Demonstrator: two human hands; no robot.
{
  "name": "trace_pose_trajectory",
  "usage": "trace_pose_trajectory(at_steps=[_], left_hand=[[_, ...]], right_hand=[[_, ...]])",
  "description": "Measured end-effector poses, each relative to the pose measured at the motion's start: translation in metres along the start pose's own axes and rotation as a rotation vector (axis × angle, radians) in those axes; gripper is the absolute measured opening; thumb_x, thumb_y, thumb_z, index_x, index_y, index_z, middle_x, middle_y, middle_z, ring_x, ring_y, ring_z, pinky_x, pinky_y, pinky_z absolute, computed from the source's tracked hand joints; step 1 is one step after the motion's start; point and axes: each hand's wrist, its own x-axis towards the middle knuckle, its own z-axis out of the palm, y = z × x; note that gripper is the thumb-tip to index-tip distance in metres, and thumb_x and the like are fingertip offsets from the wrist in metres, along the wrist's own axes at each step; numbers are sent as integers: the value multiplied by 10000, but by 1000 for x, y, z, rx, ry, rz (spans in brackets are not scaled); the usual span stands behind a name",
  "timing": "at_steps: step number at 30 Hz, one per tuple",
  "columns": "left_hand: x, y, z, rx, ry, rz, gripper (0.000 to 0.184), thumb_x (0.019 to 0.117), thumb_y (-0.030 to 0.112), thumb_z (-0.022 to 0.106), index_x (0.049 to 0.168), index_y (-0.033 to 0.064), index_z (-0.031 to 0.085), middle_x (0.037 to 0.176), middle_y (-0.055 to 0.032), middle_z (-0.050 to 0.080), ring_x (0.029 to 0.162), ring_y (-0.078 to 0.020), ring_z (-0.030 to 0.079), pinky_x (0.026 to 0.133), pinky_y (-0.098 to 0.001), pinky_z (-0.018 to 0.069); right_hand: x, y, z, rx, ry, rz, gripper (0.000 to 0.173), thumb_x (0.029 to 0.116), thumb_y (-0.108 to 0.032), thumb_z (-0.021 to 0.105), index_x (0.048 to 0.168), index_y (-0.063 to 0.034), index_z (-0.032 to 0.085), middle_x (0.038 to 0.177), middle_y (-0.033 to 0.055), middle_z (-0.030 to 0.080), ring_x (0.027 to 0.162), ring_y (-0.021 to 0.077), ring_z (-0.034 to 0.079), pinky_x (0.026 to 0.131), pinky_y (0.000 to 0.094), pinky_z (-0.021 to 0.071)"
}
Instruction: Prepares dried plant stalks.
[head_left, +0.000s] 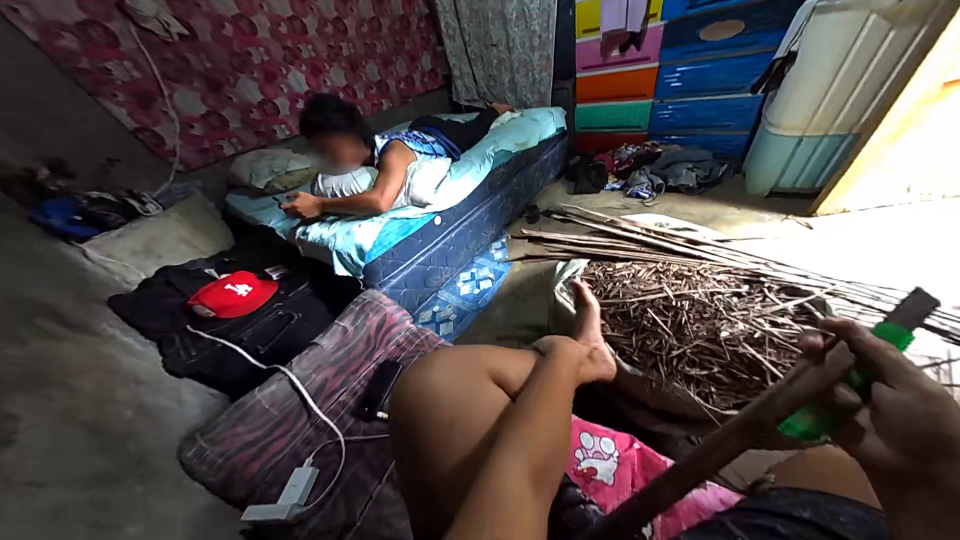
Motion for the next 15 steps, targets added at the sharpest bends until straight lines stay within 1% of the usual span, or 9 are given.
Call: trace_pose_trajectory(at_steps=[2, 4, 6, 8, 9, 11, 12, 13, 15], left_hand=[[21, 6, 33, 19, 36, 84, 986, 934, 803, 314, 1272, -53, 669, 1328, -328, 609, 1283, -491, 560, 1038, -699, 415], [0, 29, 35, 94, -145, 78, 970, 963, 794, 306, 1313, -50, 632, 1401, -304, 565, 1351, -463, 509, 1085, -676, 379], [-12, 47, 47, 225, -250, 157, 827, 1008, 686, 399, 1264, -64, 632, 1337, -300, 594, 1285, -453, 549, 1025, -675, 409], [0, 55, 84, 377, -268, 325, 588, 1039, 490, 509, 1203, -55, 658, 1190, -300, 655, 1131, -471, 625, 917, -688, 459], [11, 61, 98, 433, -321, 366, 567, 1043, 474, 506, 1227, -43, 650, 1191, -287, 657, 1126, -462, 630, 926, -679, 462], [41, 71, 129, 417, -380, 431, 774, 960, 676, 486, 1212, -32, 669, 1175, -268, 681, 1106, -416, 648, 938, -637, 462], [39, 76, 131, 366, -419, 424, 878, 929, 758, 472, 1251, -36, 661, 1235, -269, 667, 1169, -404, 631, 1009, -627, 432], [26, 78, 126, 304, -427, 433, 840, 937, 736, 479, 1255, -17, 675, 1248, -247, 672, 1183, -373, 632, 1036, -600, 418], [-30, 82, 78, 184, -477, 475, 701, 1047, 551, 448, 1350, -64, 592, 1359, -283, 602, 1275, -390, 583, 1088, -569, 400]], right_hand=[[8, -2, 14, -45, 39, 12, 408, 1132, -251, 225, 1012, -188, 610, 771, -111, 677, 434, -57, 462, 378, 94, 375], [17, 1, 28, -52, 114, 102, 366, 1140, -260, 256, 1014, -164, 587, 752, -90, 664, 447, -36, 488, 389, 111, 397], [30, 12, 33, -49, 148, 192, 332, 1139, -270, 292, 1035, -133, 576, 747, -56, 662, 441, -13, 487, 388, 133, 405], [43, 30, 32, -87, 171, 253, 324, 1135, -269, 328, 1032, -107, 589, 742, -28, 663, 418, 7, 452, 372, 153, 378], [48, 39, 29, -107, 191, 286, 321, 1130, -270, 346, 1013, -101, 592, 732, -17, 662, 408, 14, 439, 364, 161, 366], [56, 55, 17, -154, 239, 348, 280, 1123, -275, 377, 1035, -95, 572, 731, -4, 658, 422, 30, 460, 376, 178, 377], [59, 62, 9, -175, 271, 366, 267, 1120, -278, 397, 1046, -89, 569, 727, 1, 654, 424, 36, 468, 376, 184, 381], [60, 66, -1, -196, 296, 373, 260, 1118, -277, 411, 1058, -79, 569, 716, 5, 643, 426, 42, 473, 376, 191, 387], [62, 72, -22, -238, 334, 371, 229, 1113, -267, 435, 1057, -79, 554, 684, -9, 604, 418, 31, 455, 373, 188, 388]])
